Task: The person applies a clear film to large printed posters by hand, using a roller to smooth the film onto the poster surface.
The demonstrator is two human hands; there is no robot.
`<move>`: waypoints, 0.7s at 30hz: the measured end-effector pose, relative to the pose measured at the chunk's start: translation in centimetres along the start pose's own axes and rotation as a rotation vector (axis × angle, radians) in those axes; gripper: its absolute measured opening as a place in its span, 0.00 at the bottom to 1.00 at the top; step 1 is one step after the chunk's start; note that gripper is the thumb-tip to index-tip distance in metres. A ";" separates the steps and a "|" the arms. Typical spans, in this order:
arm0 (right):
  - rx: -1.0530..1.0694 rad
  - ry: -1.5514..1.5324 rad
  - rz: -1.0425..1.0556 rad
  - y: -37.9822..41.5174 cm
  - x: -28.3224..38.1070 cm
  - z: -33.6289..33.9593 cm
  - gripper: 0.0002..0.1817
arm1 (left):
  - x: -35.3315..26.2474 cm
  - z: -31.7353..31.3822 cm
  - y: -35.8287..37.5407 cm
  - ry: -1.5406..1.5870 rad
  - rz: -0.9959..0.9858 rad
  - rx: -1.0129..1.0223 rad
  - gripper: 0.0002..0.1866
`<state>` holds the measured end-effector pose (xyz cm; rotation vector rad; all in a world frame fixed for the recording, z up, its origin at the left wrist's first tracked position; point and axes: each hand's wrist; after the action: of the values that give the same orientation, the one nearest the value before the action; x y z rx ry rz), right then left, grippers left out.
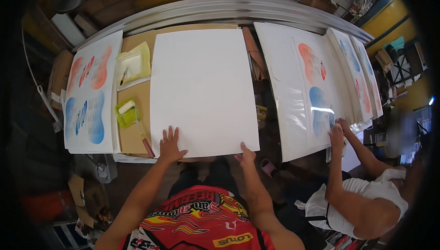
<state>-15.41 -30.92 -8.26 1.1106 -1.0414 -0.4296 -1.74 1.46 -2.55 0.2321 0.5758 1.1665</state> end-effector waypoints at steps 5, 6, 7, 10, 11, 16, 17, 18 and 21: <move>0.022 0.003 0.014 -0.4 0.0 0.2 0.21 | -0.1 0.4 0.2 -0.004 0.007 0.019 0.64; 0.016 0.010 0.024 -0.4 0.0 0.1 0.20 | -0.3 0.5 0.2 0.000 0.010 0.026 0.63; 0.014 0.017 0.031 -0.3 0.0 0.2 0.20 | -0.4 0.6 0.3 0.003 0.012 0.033 0.63; 0.030 0.015 0.059 0.2 0.5 0.0 0.20 | -0.5 0.7 0.3 0.001 0.015 0.037 0.63; 0.040 0.015 0.067 0.5 0.7 -0.2 0.20 | -0.5 0.6 0.2 -0.001 0.012 0.024 0.63; 0.032 0.023 0.044 -0.6 0.1 -0.1 0.20 | -0.3 0.3 0.0 -0.037 0.023 0.020 0.63; 0.037 0.014 0.045 -0.8 -0.1 0.1 0.20 | -0.2 0.3 0.0 -0.028 0.016 0.007 0.63; 0.033 0.021 0.046 -0.6 -0.1 0.0 0.21 | -0.2 0.3 0.2 -0.017 0.009 -0.003 0.63; 0.008 0.057 0.063 0.2 0.2 -0.3 0.22 | -0.1 0.3 0.3 0.012 0.004 -0.008 0.63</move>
<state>-15.12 -30.81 -8.04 1.0887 -1.0261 -0.3424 -1.83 1.55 -2.14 0.2196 0.5809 1.1746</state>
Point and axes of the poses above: each hand's wrist, its own y-axis away from the middle knuckle, its own z-axis out of the back of the hand, x = y × z, and after that the axes turned 4 degrees about -z, right-handed
